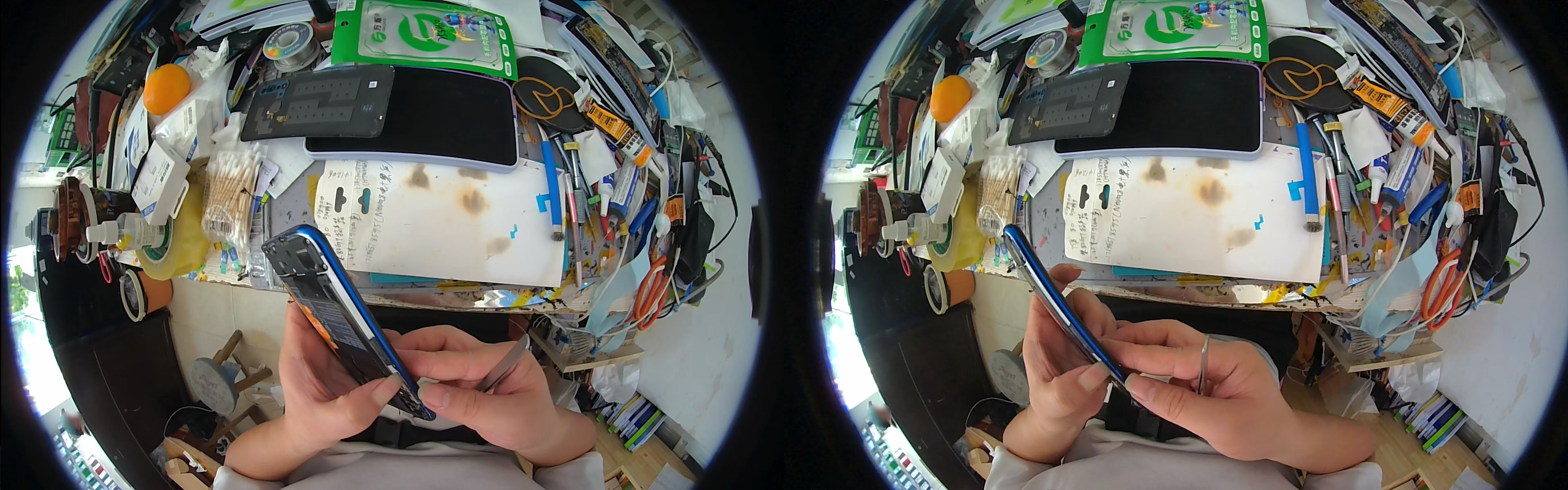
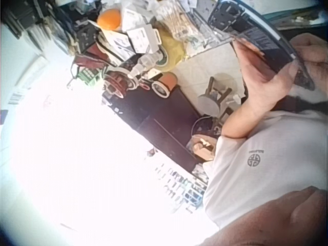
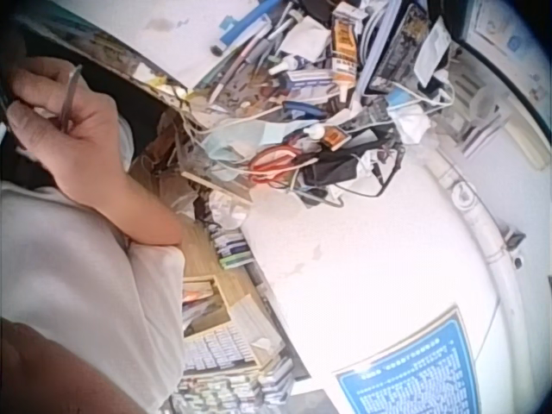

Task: The person disassembles a smartphone, removes the back cover, and uses tweezers to manipulate internal components and adhesive. They repeatedly pry and adjust the back cover and internal parts on a cluttered workbench.

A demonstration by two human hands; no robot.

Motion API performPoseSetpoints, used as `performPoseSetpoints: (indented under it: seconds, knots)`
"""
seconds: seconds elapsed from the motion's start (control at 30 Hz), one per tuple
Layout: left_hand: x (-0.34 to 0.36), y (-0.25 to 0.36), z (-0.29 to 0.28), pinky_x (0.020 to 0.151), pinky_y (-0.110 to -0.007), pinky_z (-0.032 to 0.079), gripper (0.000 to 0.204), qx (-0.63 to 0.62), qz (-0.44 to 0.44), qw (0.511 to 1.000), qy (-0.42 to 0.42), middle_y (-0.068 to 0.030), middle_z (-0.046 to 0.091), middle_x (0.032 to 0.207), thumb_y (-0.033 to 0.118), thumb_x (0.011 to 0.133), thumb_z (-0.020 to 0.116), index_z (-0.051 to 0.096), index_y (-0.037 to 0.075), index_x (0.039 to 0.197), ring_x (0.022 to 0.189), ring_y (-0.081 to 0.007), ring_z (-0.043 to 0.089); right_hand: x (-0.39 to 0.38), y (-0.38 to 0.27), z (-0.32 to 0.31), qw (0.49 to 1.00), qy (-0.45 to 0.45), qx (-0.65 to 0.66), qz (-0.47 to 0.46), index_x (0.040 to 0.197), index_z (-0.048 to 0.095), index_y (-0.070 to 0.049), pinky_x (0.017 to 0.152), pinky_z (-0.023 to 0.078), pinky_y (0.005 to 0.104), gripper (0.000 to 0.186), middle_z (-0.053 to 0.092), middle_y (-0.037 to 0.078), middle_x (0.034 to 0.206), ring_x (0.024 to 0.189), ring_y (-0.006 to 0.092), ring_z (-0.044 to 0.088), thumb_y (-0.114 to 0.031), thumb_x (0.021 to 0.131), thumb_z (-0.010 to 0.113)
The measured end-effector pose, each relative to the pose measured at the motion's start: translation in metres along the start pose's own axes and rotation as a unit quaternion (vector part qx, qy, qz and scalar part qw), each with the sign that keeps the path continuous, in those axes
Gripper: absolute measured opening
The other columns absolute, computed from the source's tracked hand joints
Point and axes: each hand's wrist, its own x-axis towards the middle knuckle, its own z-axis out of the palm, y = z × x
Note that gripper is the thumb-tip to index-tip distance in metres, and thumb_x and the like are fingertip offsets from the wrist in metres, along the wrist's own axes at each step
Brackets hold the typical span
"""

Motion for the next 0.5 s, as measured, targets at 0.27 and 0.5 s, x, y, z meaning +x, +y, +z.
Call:
performPoseSetpoints:
  seconds: [0.27,0.5]
  knots:
    - [0.0005,-0.0013,0.0010,0.093,-0.036,0.058,0.082,0.000,0.011,1.000,0.002,-0.0122,0.063,0.117,-0.011,0.073,0.078,0.032,0.002,0.140,0.103,-0.0203,0.069,0.0013,-0.0014,-0.0017,0.998,-0.007,-0.055,-0.008,0.135,0.067,0.000,0.085,0.047,0.0206,0.034,0.056,0.013,0.142,0.113,0.0100,0.058,0.002,0.102,0.062]
    - [0.0000,-0.0013,0.0022,0.093,-0.035,0.057,0.086,0.036,0.021,0.999,0.001,-0.0127,0.063,0.116,-0.009,0.073,0.080,0.029,0.002,0.141,0.104,-0.0204,0.068,0.0010,-0.0003,0.0005,1.000,0.010,0.001,0.001,0.133,0.068,0.000,0.091,0.051,0.0226,0.031,0.058,0.014,0.139,0.117,0.0133,0.060,-0.002,0.102,0.064]
